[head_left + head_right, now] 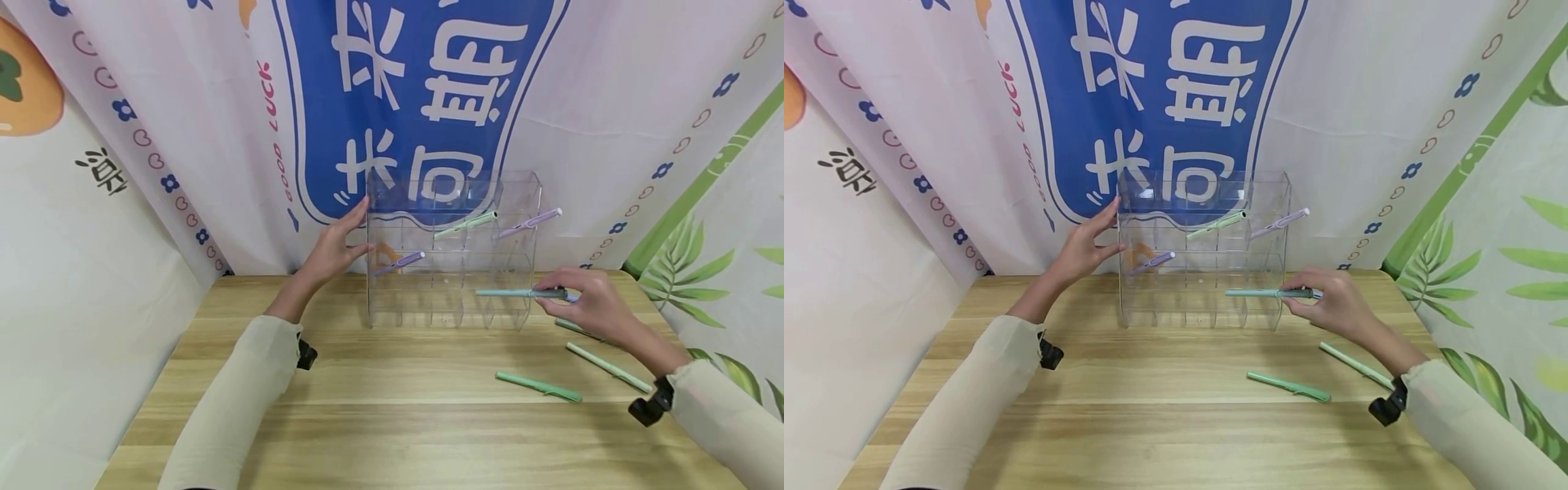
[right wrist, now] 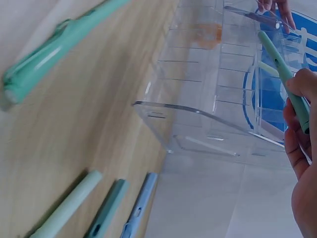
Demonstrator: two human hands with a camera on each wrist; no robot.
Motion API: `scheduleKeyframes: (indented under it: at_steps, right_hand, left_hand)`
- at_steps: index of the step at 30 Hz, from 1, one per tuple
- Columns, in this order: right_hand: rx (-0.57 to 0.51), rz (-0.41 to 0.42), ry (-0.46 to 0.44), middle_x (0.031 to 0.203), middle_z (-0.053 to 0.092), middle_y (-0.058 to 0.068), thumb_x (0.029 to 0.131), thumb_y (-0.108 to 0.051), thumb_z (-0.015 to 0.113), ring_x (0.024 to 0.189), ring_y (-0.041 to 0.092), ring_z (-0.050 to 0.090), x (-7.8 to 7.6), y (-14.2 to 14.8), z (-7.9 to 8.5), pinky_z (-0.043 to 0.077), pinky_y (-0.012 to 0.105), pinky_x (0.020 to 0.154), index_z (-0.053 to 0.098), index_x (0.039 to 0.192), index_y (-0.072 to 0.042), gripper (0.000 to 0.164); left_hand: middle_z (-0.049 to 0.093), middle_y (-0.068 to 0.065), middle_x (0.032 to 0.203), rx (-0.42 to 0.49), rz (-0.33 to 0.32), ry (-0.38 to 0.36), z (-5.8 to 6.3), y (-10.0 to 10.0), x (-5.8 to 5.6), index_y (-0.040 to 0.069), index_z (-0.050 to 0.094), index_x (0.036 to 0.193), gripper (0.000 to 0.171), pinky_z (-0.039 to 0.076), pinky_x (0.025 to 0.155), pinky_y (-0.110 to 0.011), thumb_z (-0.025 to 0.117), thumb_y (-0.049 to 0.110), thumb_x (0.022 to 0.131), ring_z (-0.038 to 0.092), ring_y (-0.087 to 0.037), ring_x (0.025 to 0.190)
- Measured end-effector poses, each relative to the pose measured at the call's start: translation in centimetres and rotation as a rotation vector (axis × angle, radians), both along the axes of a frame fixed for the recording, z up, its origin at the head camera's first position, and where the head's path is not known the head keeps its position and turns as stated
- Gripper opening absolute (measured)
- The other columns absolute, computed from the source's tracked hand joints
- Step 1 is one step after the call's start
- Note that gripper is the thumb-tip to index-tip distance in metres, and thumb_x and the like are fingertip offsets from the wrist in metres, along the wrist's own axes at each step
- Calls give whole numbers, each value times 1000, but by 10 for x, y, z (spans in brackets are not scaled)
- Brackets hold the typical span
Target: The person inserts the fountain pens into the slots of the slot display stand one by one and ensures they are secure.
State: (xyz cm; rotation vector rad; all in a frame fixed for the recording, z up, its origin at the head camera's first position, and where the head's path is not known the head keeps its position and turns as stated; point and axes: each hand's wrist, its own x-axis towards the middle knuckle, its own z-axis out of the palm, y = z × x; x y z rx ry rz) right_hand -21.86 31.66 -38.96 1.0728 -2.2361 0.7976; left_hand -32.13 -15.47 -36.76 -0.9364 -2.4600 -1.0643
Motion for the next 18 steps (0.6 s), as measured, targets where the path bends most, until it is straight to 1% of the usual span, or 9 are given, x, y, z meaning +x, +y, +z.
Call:
scheduleKeyframes:
  at_steps: [2, 3, 6, 9, 10, 18]
  right_hand:
    - [-1, -2, 0, 91, 79, -3, 70, 11, 87, 77, 8, 71, -4, -4, 3, 53, 8, 73, 82, 95, -12, 35]
    - [-5, -5, 2, 91, 79, -2, 70, 11, 87, 78, 9, 71, -6, -5, 4, 53, 8, 74, 82, 96, -11, 35]
    - [-14, -4, 48, 91, 80, 2, 68, 10, 88, 79, 15, 73, -12, -11, 7, 52, 7, 79, 82, 96, -9, 34]
    - [-31, -11, 88, 91, 80, 3, 67, 8, 88, 80, 20, 74, -17, -17, 8, 49, 5, 85, 82, 95, -9, 34]
    - [-37, -10, 100, 90, 79, 3, 67, 9, 88, 80, 21, 74, -18, -19, 9, 48, 4, 84, 81, 95, -8, 33]
    - [-54, -49, 110, 87, 78, 6, 69, 11, 87, 78, 24, 73, -26, -32, 14, 47, 2, 84, 80, 92, -4, 29]
  left_hand:
    - [25, -10, 173, 0, 0, -1, 0, 0, 0, 1, 30, 164, 89, 52, 112, -46, 79, -5, 91, 52, -36, 144]
    - [25, -10, 173, 1, 0, -2, 1, 0, 0, 1, 30, 164, 89, 52, 112, -46, 80, -5, 91, 52, -35, 144]
    - [25, -11, 173, 1, 3, -3, 1, 0, 0, 2, 30, 165, 89, 52, 112, -45, 80, -5, 91, 53, -35, 144]
    - [26, -13, 173, 2, 5, -2, 1, -1, 0, 2, 30, 165, 89, 52, 112, -46, 80, -5, 91, 53, -35, 143]
    - [26, -13, 172, 2, 5, -1, 1, -1, 0, 2, 30, 165, 89, 52, 112, -47, 80, -5, 91, 53, -35, 144]
    - [26, -13, 173, -2, 9, -6, 0, -1, -1, 2, 30, 165, 89, 55, 109, -44, 80, -5, 91, 52, -34, 145]
